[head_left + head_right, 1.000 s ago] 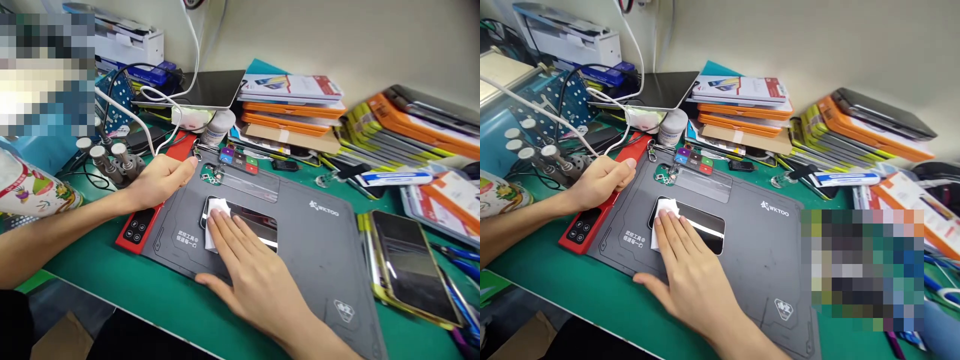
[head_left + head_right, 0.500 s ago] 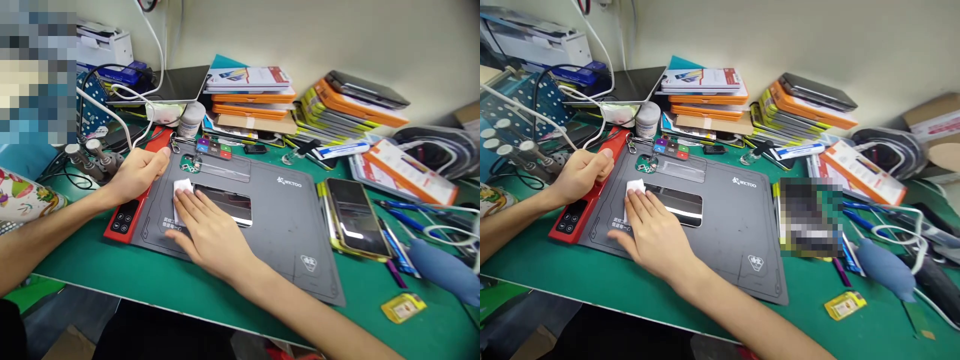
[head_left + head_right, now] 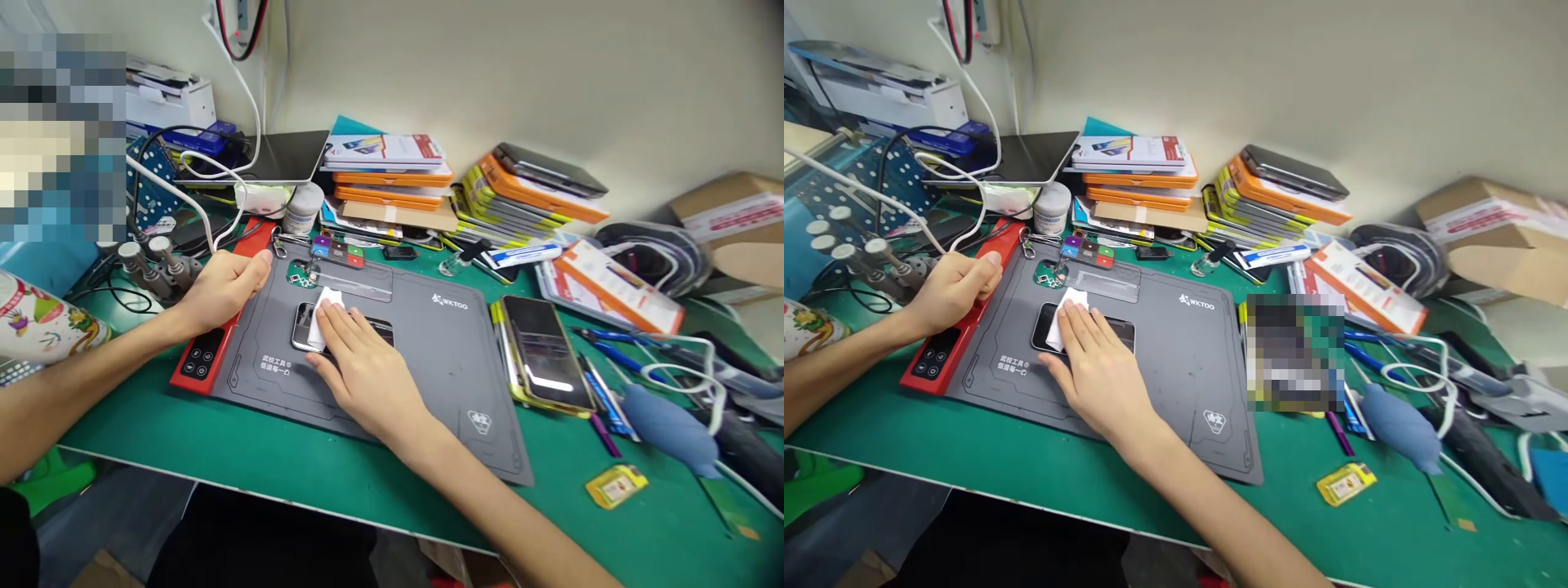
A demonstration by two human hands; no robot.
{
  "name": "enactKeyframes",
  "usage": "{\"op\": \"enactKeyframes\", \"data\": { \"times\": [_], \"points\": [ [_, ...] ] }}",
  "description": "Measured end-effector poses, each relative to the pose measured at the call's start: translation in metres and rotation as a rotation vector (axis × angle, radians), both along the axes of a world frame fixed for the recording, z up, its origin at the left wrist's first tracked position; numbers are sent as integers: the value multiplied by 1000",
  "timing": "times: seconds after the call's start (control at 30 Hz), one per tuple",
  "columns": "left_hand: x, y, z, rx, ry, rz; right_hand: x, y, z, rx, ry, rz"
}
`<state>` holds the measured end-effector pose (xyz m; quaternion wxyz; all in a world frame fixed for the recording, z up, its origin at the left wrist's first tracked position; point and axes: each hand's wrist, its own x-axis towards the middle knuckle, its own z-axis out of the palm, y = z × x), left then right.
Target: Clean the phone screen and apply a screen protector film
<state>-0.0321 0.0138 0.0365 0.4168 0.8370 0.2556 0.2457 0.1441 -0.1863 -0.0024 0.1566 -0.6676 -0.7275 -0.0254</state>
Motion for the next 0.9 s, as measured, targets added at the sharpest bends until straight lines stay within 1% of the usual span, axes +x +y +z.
{"op": "enactKeyframes", "data": {
  "times": [0.1, 0.2, 0.27, 0.33, 0.43, 0.57, 0.67, 0.73, 0.8, 0.9],
  "points": [
    [0, -1, 0, -13, 11, 3, 18, -21, -4, 0, 11, -10],
    [0, -1, 0, -17, 27, 2, 36, -43, -7, 4, 10, -52],
    [0, -1, -1, -8, 26, 1, 44, -49, -9, 13, -4, -71],
    [0, -1, -1, 10, 21, 3, 47, -47, -10, 21, -17, -82],
    [0, 0, -2, 28, 18, 18, 40, -32, -10, 11, -16, -98],
    [0, 1, -4, 26, 19, 50, 9, -4, -6, -1, -12, -74],
    [-1, 2, -4, 37, -6, 30, -21, 13, 0, -7, -8, -29],
    [-1, 2, -3, 44, -22, 15, -30, 19, 3, -1, 0, -7],
    [-1, 2, -2, 48, -19, 17, -26, 16, 4, 12, -1, -1],
    [-2, 0, 1, 51, 6, 16, 0, -7, -1, 39, -15, -46]
  ]
}}
